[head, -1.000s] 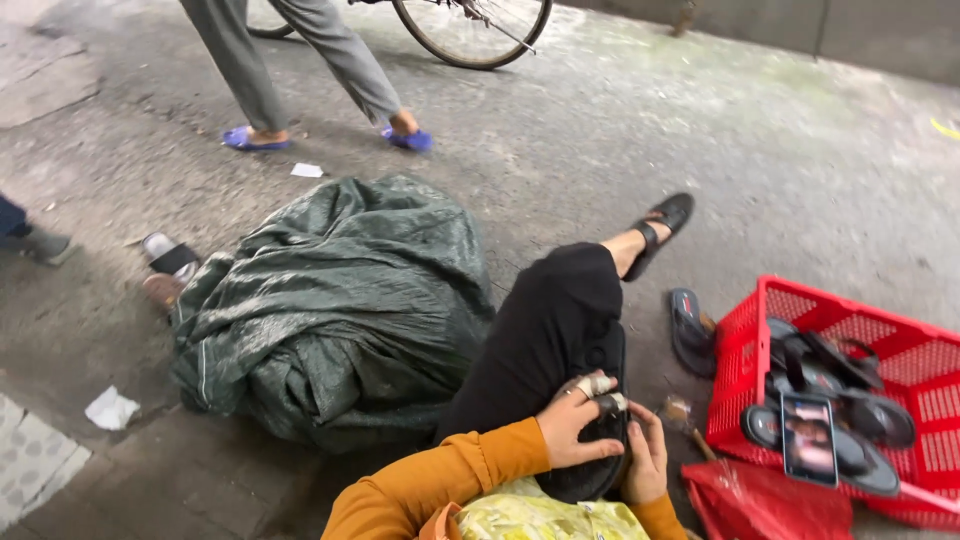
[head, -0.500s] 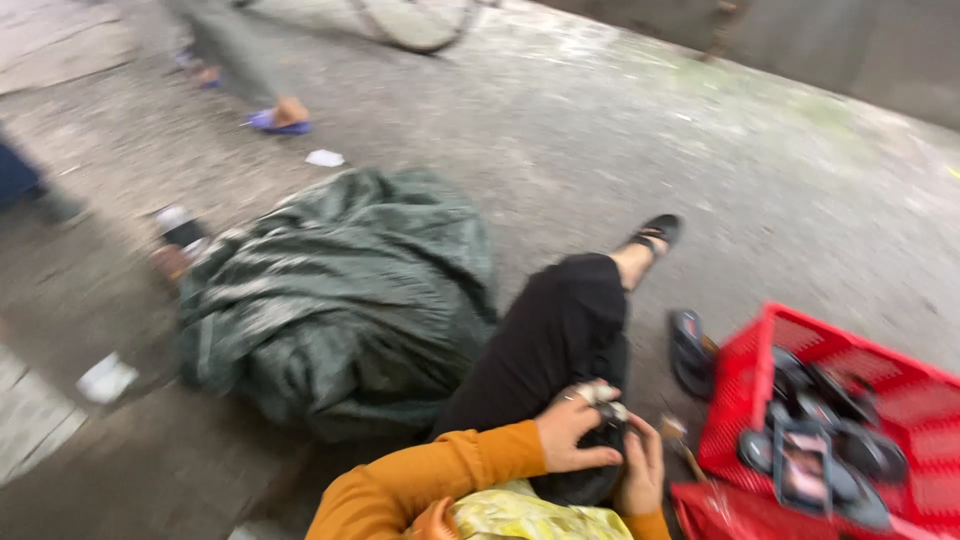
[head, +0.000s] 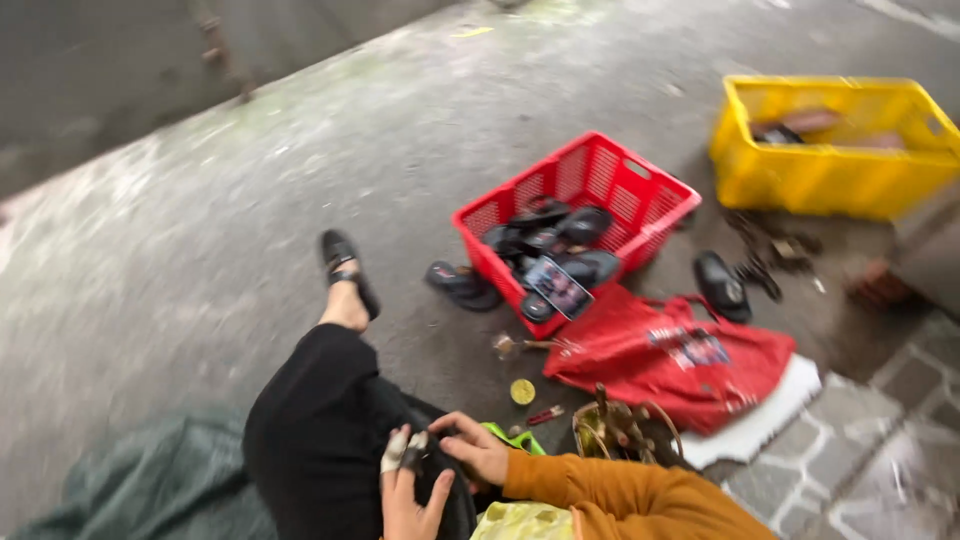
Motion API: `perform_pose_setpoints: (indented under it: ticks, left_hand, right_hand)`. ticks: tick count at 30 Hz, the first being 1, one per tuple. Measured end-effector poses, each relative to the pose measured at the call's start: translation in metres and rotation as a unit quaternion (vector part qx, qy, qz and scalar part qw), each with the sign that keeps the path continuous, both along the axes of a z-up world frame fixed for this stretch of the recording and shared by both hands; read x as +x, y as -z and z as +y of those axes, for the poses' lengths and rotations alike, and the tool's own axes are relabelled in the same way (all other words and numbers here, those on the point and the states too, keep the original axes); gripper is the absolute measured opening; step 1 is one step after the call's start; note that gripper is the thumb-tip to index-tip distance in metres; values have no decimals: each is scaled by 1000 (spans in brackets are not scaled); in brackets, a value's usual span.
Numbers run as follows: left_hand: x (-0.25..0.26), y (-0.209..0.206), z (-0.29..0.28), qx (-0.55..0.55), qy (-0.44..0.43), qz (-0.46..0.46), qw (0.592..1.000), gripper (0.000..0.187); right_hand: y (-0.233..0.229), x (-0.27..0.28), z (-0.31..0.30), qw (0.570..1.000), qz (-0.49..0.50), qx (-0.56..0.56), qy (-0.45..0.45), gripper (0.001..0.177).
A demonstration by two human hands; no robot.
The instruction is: Hand-stitching the sole of a black sandal to repair it using a needle and thread.
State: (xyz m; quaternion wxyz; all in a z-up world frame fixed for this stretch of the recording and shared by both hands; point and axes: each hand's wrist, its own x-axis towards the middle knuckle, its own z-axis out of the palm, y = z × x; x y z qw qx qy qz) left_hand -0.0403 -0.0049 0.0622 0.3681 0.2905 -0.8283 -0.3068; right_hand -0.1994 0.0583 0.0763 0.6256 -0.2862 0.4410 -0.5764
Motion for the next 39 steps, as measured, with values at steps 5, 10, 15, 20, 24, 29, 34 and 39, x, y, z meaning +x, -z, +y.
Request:
perform_pose_setpoints:
  ticks: [5,10,15,20,24,29,34,39]
  left_hand:
    - [-11,-7,14,-50,-78,13,996,56]
    - [0,-12,12,-83,-92,0,992,57]
    - [23,-32,37,-74,72,-128,986,114]
    - [22,-44,57,-130,64,-120,982,91]
    - [38,-51,50,-54,67,-65,994,87]
    - [44,-76,45,53,21,4,998,94]
    - [74,-58,25,91,32,86,992,86]
    - [121,-39,-4,381,118,457,795,99]
  right_hand:
    - [-8,1,4,993,105,-45,-5,28]
    - [-16,2,3,990,138,-12,-37,29]
    - [-16,-2,10,989,100,-76,-74,52]
    - [-33,12,12,948,148,-275,-61,54]
    - [-55,24,0,887,145,-435,51,47]
    - [-71,26,1,891,234,-388,18,42]
    - [-66,25,7,907,185,-374,-57,29]
    - [-30,-1,8,939,188,-287,26,27]
